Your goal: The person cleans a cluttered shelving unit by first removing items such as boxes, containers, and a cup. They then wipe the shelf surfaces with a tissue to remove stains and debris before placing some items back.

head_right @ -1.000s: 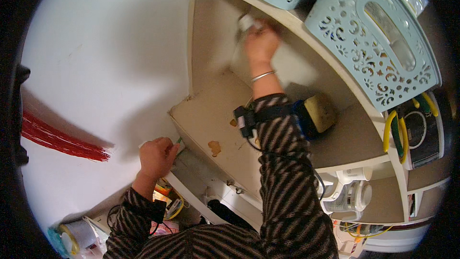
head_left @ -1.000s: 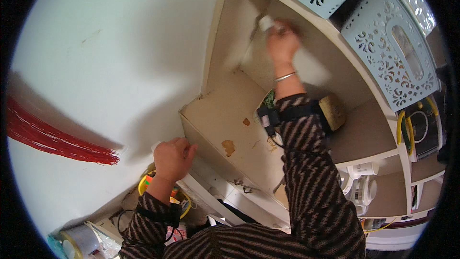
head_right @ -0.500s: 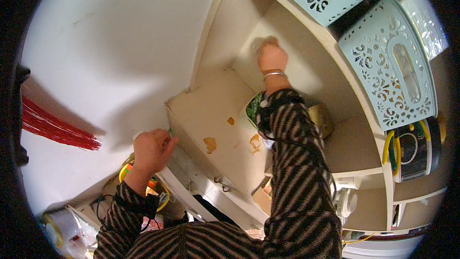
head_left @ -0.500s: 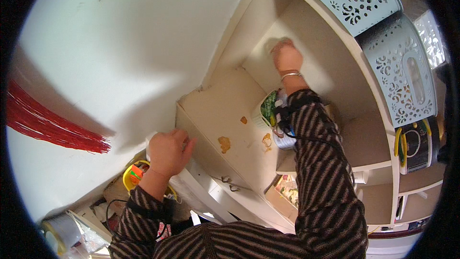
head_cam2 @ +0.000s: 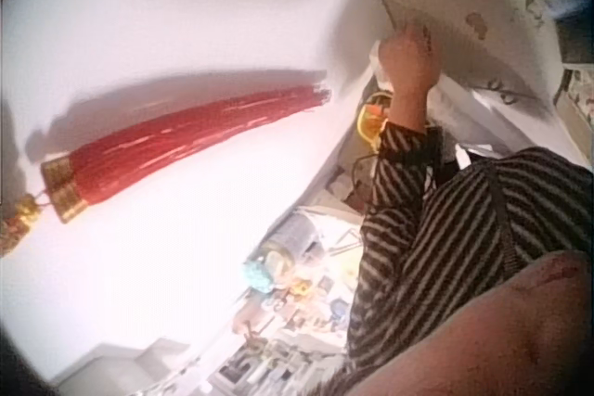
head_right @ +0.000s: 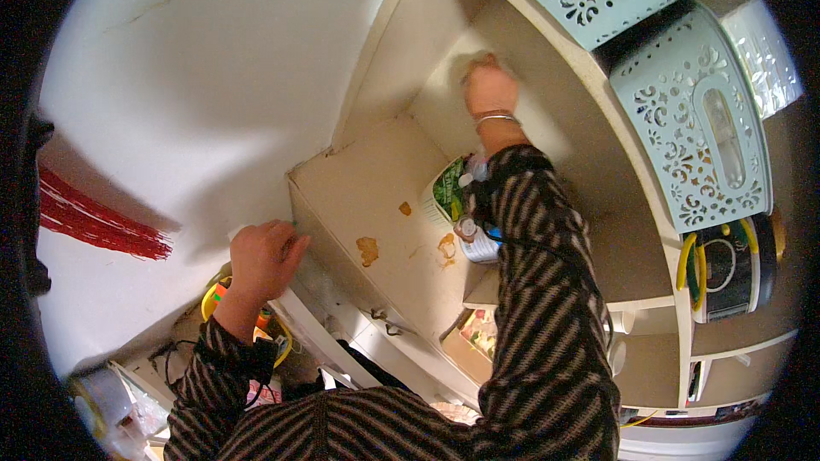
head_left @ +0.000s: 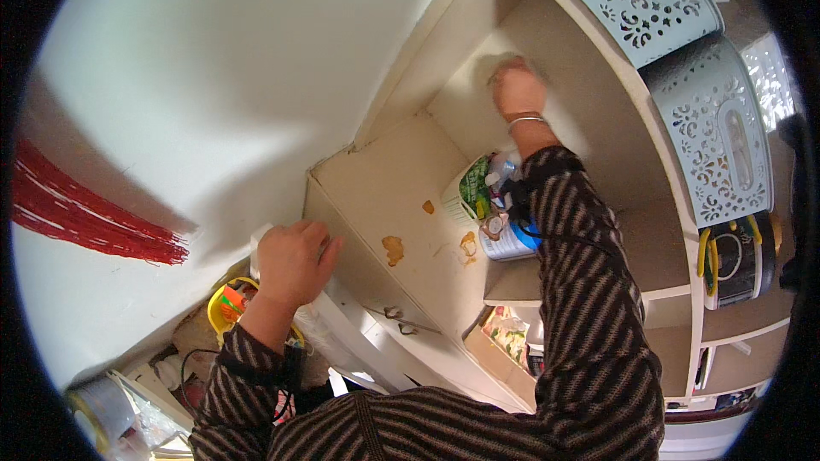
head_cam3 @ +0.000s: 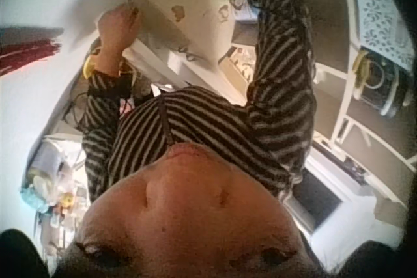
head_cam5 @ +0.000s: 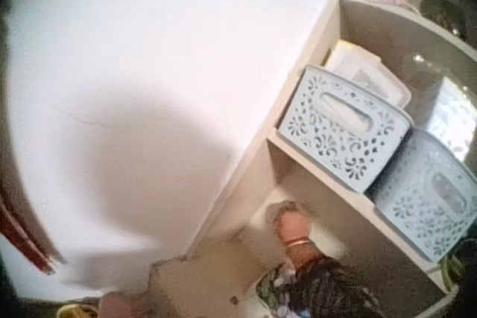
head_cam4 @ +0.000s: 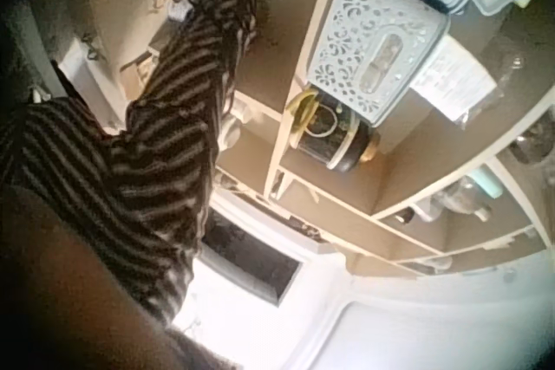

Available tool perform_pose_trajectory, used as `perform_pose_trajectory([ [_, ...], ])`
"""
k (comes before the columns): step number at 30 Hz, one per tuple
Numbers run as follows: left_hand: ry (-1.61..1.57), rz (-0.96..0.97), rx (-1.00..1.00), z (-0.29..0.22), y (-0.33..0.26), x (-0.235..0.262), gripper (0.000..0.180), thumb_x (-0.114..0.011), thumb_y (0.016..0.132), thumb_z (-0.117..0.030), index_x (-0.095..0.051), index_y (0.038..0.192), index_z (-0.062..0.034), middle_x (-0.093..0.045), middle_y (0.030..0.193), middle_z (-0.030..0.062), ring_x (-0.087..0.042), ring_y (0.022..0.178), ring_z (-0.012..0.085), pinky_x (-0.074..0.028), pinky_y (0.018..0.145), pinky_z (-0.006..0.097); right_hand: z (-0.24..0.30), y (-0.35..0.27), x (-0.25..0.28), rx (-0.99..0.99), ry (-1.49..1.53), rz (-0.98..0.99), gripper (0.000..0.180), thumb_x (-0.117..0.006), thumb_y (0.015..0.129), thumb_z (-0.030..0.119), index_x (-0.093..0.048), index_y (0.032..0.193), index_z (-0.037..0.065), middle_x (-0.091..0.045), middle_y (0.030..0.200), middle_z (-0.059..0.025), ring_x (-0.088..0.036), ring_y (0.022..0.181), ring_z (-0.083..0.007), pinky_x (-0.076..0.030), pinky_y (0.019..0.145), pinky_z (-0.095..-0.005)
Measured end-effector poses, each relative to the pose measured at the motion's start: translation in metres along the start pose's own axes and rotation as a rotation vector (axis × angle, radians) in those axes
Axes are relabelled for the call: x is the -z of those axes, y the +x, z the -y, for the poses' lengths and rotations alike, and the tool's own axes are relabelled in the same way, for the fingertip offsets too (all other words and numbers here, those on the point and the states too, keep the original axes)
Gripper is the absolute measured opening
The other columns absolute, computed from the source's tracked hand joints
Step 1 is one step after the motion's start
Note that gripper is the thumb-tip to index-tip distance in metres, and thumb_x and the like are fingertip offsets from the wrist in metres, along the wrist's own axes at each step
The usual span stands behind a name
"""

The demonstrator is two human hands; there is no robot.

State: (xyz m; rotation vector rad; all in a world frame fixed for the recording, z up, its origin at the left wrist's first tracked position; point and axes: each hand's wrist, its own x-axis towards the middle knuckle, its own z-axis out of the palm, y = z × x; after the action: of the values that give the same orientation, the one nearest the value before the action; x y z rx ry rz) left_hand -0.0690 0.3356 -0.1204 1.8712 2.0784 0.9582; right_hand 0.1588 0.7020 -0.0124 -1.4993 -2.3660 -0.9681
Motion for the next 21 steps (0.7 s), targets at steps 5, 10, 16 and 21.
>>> perform_pose_trajectory([
  [5,0.021,0.021,0.025,0.001,-0.001,-0.005,0.024,-0.068,0.083,-0.029,-0.061,0.072,-0.0089,-0.063,0.072,0.0102,-0.06,0.064,0.0359,-0.047,0.059,0.047,-0.034,0.02,0.024,-0.027,-0.013,-0.289,0.017,-0.064,0.086,0.026,-0.069,0.093,0.011,-0.065,0.106,-0.0125,-0.066,0.09,-0.0316,-0.055,0.076,-0.0437],
  [10,0.005,0.022,0.028,-0.002,-0.001,-0.003,0.024,-0.067,0.084,-0.029,-0.061,0.071,-0.0088,-0.063,0.072,0.0104,-0.06,0.065,0.0359,-0.047,0.06,0.047,0.011,-0.014,-0.011,-0.02,0.013,0.087,0.014,-0.064,0.085,0.019,-0.068,0.095,0.012,-0.066,0.112,-0.0136,-0.068,0.092,-0.032,-0.056,0.074,-0.0443],
  [16,-0.013,0.029,0.035,-0.003,0.002,0.002,0.025,-0.066,0.085,-0.028,-0.06,0.072,-0.0082,-0.063,0.071,0.0096,-0.061,0.066,0.0344,-0.046,0.06,0.046,-0.024,-0.001,0.019,0.031,-0.005,-0.216,0.014,-0.062,0.085,0.017,-0.068,0.096,0.01,-0.067,0.103,-0.0151,-0.068,0.09,-0.033,-0.055,0.073,-0.0457],
  [21,0.004,0.018,0.035,-0.003,0.003,-0.001,0.025,-0.067,0.085,-0.028,-0.06,0.071,-0.008,-0.061,0.07,0.0095,-0.06,0.064,0.035,-0.045,0.059,0.047,-0.025,0.014,0.01,0.046,0.092,-0.448,0.013,-0.06,0.085,0.016,-0.068,0.093,0.011,-0.066,0.101,-0.0139,-0.067,0.089,-0.0336,-0.055,0.071,-0.0454],
])
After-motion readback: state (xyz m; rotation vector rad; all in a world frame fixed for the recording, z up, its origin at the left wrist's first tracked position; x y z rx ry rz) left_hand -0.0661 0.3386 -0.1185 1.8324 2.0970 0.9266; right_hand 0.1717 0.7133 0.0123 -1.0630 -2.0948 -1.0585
